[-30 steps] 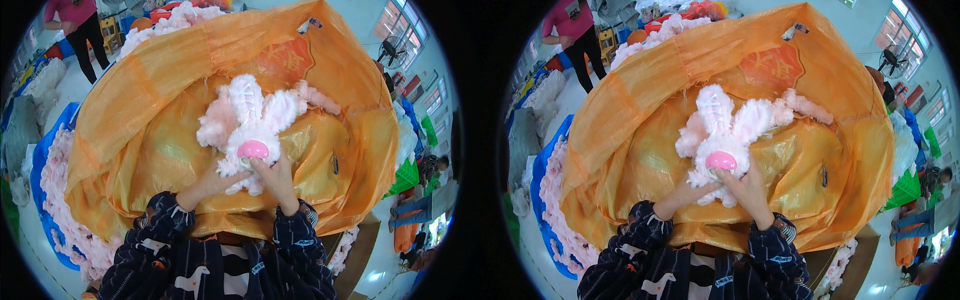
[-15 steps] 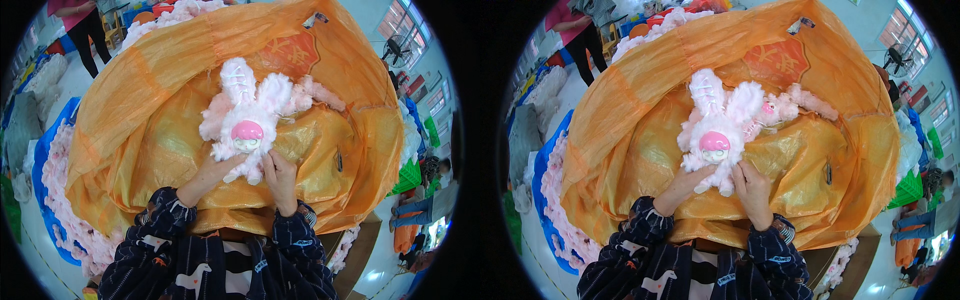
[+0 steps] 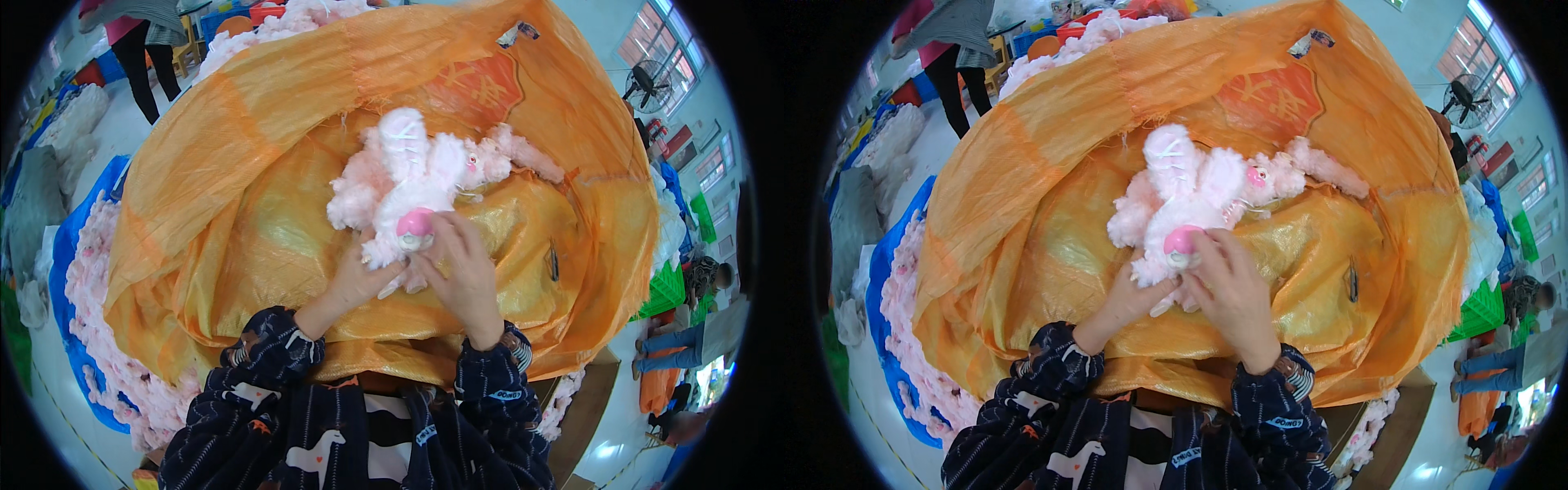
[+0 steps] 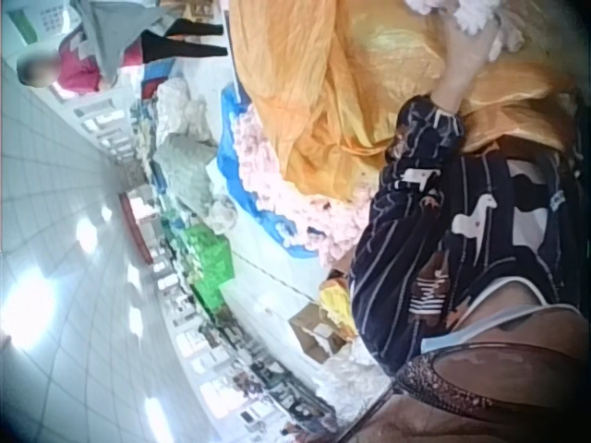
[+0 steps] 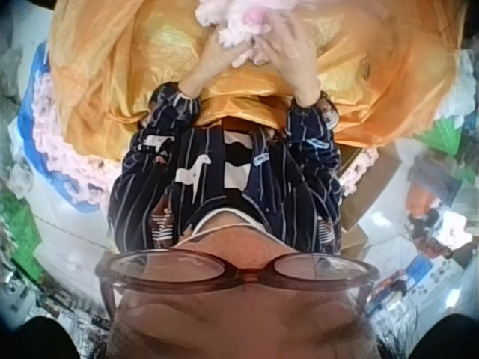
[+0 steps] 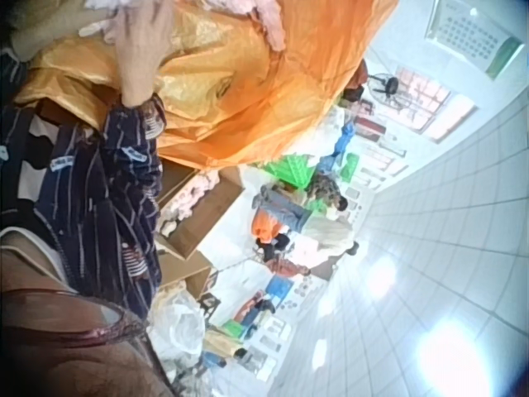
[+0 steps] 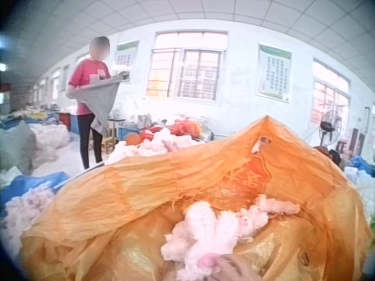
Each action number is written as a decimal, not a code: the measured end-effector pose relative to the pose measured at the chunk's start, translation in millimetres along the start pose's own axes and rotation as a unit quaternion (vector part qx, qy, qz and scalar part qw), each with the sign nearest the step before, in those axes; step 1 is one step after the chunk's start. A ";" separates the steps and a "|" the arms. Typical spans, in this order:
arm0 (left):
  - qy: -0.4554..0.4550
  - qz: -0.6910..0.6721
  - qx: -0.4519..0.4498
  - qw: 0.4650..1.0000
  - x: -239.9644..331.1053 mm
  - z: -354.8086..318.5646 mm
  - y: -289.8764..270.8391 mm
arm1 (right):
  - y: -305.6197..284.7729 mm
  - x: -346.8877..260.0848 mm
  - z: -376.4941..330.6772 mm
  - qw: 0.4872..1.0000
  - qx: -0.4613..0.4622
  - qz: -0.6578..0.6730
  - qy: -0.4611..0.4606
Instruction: The person repeatedly picks up pink and white stuffed bunny toys from a large orange sack, fluffs their fur, and places them into a blue bin. The person handles the toys one at a time throughout the clip.
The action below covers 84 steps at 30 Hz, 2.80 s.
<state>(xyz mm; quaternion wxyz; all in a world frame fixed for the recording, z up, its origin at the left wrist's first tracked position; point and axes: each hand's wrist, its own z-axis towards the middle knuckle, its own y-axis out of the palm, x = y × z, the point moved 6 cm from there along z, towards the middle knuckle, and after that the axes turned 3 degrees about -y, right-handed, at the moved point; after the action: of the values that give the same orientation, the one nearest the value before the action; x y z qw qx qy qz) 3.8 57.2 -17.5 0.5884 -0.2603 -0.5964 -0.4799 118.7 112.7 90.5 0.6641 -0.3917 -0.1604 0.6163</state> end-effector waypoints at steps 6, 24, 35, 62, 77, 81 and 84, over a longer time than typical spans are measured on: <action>0.060 0.062 -0.018 0.996 -4.2 -3.7 -0.5 | 9.6 -6.5 14.3 0.995 -0.095 0.025 -0.014; 0.185 0.188 0.036 0.964 -3.7 -4.0 -6.8 | 58.6 14.5 -9.0 0.988 0.123 0.083 0.040; -0.053 -0.162 0.065 0.983 1.3 -3.2 -23.6 | 6.8 16.3 -27.0 0.984 0.026 0.153 0.088; -0.038 -0.181 0.062 0.981 0.6 -8.9 -13.1 | 39.0 2.6 -42.5 0.988 0.044 0.067 0.130; -0.078 -0.234 -0.014 0.969 11.3 -5.1 -11.9 | 55.9 6.6 -44.1 0.850 0.083 0.457 0.247; -0.106 -0.204 -0.019 0.973 13.2 -10.4 -11.2 | 66.1 17.0 -55.0 0.805 0.025 0.517 0.290; -0.100 -0.231 -0.002 0.968 16.5 -7.8 -14.8 | 67.1 12.3 -53.1 0.802 0.011 0.534 0.267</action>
<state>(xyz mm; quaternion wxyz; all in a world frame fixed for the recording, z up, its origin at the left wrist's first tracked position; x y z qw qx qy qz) -8.5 40.2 -6.9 0.3986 -0.1634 -0.6952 -0.5754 111.5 102.7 4.9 0.2504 -0.5571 0.2653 0.7460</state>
